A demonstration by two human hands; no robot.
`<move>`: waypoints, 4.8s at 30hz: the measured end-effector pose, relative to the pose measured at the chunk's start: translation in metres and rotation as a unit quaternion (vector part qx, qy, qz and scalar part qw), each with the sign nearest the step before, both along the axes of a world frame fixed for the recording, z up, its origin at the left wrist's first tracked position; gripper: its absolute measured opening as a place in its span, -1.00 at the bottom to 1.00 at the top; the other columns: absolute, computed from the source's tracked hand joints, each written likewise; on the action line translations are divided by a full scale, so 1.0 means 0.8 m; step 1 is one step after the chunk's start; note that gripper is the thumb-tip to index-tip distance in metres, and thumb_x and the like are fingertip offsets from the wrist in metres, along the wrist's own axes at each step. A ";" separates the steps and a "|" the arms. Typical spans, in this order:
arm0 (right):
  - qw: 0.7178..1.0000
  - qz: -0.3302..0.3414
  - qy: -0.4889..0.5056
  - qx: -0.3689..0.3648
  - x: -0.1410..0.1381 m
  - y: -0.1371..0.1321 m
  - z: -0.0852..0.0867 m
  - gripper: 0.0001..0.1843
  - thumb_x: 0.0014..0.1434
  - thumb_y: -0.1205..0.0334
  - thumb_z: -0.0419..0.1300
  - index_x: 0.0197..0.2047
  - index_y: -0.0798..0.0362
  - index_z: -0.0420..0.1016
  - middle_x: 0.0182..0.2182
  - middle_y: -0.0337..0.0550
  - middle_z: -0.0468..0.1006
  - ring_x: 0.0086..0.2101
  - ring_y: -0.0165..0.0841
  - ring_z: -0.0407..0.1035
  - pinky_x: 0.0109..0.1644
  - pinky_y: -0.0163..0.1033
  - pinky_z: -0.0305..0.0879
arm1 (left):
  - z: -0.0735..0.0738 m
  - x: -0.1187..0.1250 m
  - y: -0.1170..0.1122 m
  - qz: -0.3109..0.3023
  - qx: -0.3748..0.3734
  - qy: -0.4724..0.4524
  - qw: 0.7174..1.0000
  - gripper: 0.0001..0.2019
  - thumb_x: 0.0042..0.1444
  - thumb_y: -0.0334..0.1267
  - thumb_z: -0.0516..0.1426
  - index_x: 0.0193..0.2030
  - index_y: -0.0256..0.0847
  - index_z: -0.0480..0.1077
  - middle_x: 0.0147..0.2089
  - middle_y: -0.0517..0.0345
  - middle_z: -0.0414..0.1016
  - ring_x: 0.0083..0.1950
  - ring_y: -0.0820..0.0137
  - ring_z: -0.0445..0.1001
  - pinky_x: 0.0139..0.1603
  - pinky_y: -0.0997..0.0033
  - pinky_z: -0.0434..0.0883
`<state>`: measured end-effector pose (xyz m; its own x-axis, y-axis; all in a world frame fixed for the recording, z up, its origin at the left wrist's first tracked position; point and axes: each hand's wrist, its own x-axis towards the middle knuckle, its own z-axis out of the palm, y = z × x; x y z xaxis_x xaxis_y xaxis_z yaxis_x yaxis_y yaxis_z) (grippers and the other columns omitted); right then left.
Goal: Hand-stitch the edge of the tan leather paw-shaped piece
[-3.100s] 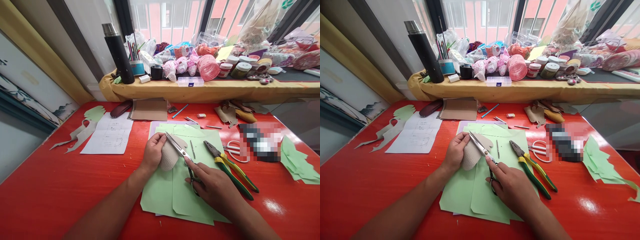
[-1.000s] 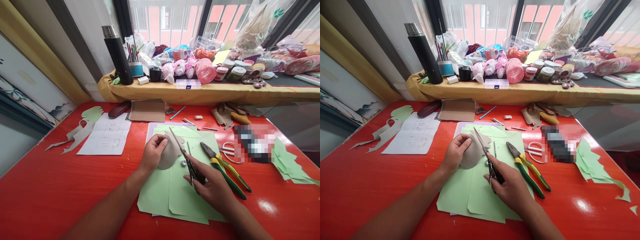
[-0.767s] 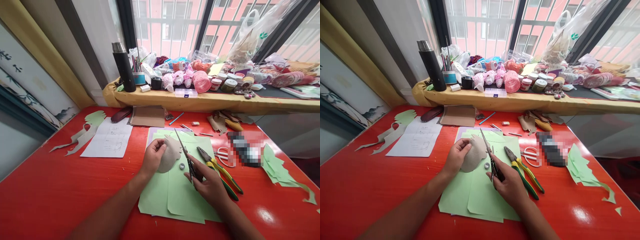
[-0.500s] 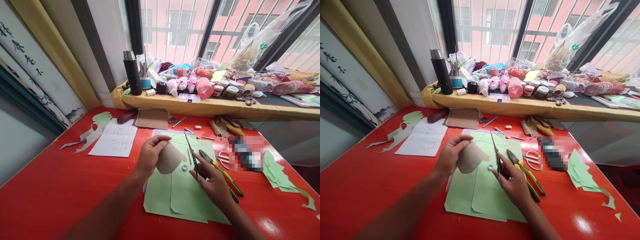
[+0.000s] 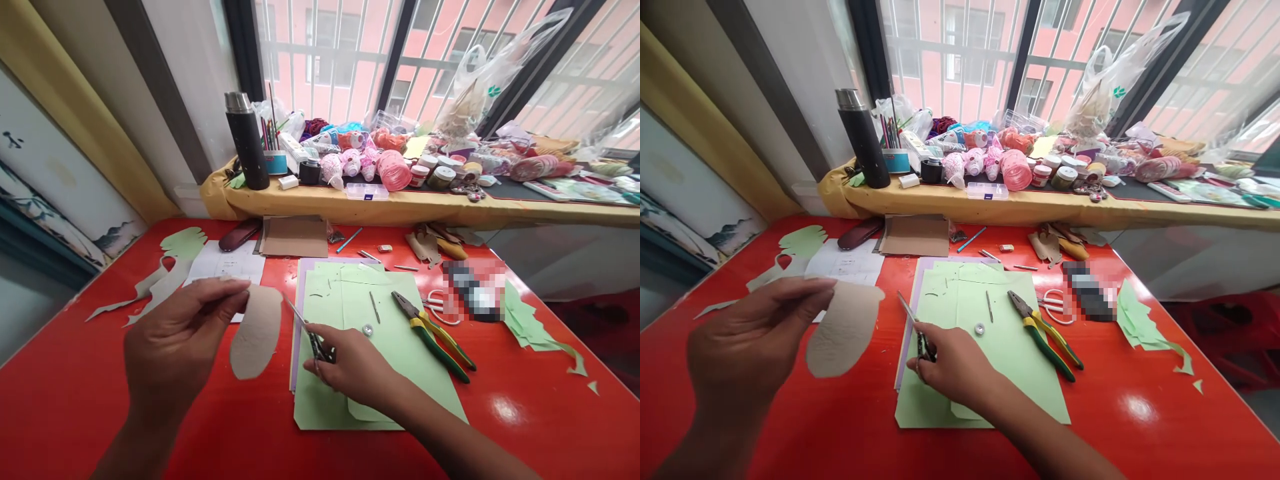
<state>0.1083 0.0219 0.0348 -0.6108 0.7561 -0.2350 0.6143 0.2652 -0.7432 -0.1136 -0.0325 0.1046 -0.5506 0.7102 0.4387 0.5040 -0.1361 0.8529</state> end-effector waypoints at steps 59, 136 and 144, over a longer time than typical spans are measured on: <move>0.968 -0.119 0.218 -0.036 0.150 0.047 -0.020 -0.69 0.24 0.00 0.30 -0.14 0.06 0.68 -0.26 -0.16 0.64 -0.26 -0.31 0.41 -0.25 -0.28 0.24 | -0.079 0.148 0.080 -0.489 -0.328 -0.174 0.789 -0.63 0.22 -0.08 0.28 0.10 -0.14 0.40 -0.24 0.08 0.55 -0.27 0.34 0.47 -0.34 0.43 0.31; 0.983 -0.139 0.119 -0.021 0.151 0.049 -0.027 -0.69 0.29 -0.06 0.22 -0.25 0.00 0.61 -0.40 -0.24 0.53 -0.43 -0.37 0.23 -0.37 -0.27 0.11 | -0.115 0.122 0.119 -0.412 -0.243 -0.144 0.867 -0.72 0.27 -0.09 0.21 0.02 -0.18 0.45 -0.30 0.14 0.57 -0.18 0.31 0.51 -0.03 0.25 0.42; 0.982 -0.146 0.118 -0.013 0.149 0.050 -0.031 -0.69 0.28 -0.06 0.23 -0.24 0.00 0.62 -0.40 -0.21 0.56 -0.43 -0.36 0.27 -0.38 -0.26 0.15 | -0.106 0.121 0.079 -0.385 -0.301 -0.101 0.867 -0.72 0.26 -0.05 0.20 -0.01 -0.13 0.52 -0.35 0.18 0.52 -0.31 0.34 0.45 -0.23 0.32 0.40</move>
